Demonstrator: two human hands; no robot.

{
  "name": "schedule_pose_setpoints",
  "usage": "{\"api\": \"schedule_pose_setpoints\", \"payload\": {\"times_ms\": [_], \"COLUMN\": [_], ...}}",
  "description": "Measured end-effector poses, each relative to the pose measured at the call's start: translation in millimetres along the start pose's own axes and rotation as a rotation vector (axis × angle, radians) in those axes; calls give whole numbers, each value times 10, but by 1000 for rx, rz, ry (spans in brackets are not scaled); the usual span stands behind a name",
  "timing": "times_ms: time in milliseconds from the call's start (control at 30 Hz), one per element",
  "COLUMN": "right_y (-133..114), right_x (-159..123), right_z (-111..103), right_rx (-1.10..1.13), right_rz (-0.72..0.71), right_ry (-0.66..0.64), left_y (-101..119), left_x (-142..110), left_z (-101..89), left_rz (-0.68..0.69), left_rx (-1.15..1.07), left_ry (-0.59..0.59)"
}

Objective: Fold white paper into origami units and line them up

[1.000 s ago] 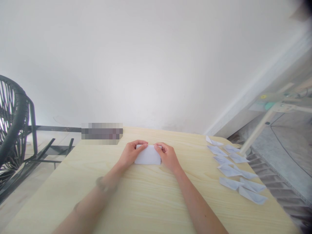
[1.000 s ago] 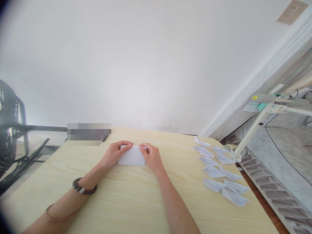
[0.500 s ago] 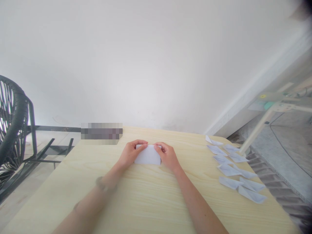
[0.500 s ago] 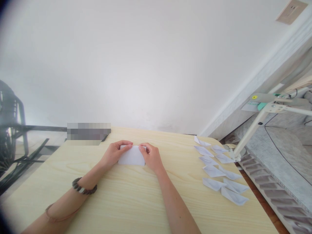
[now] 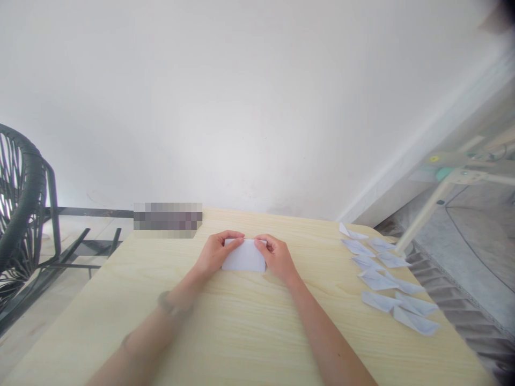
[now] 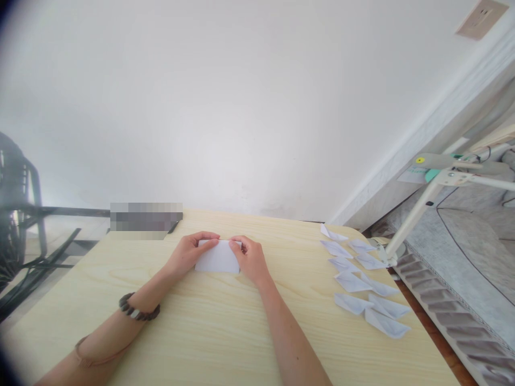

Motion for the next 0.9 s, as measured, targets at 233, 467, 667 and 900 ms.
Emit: {"api": "schedule_pose_setpoints", "payload": {"times_ms": [233,467,667,900], "right_y": [-30,-41,-82,-156], "right_x": [-15,-28,-23,-46], "right_z": [-3,3,-5,25], "right_rx": [7,-28,-64,-81], "right_rz": [-26,-66,-91,-124], "right_ry": [-7,-17,-3,28], "left_y": [47,37,40,49], "left_x": [-8,-9,-15,-33], "left_z": [-4,17,26,52], "left_rz": [19,35,8,30], "left_rx": [40,-1,-7,-35], "left_ry": [9,-18,-53,-92]}}
Point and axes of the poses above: each hand's wrist, its own x-axis towards the middle knuckle, its own z-axis out of the palm, y = z × x, the point moved 4 cm from there along x, towards the middle knuckle, and after that the axes turned 10 degrees about y, right-handed, at the moved point
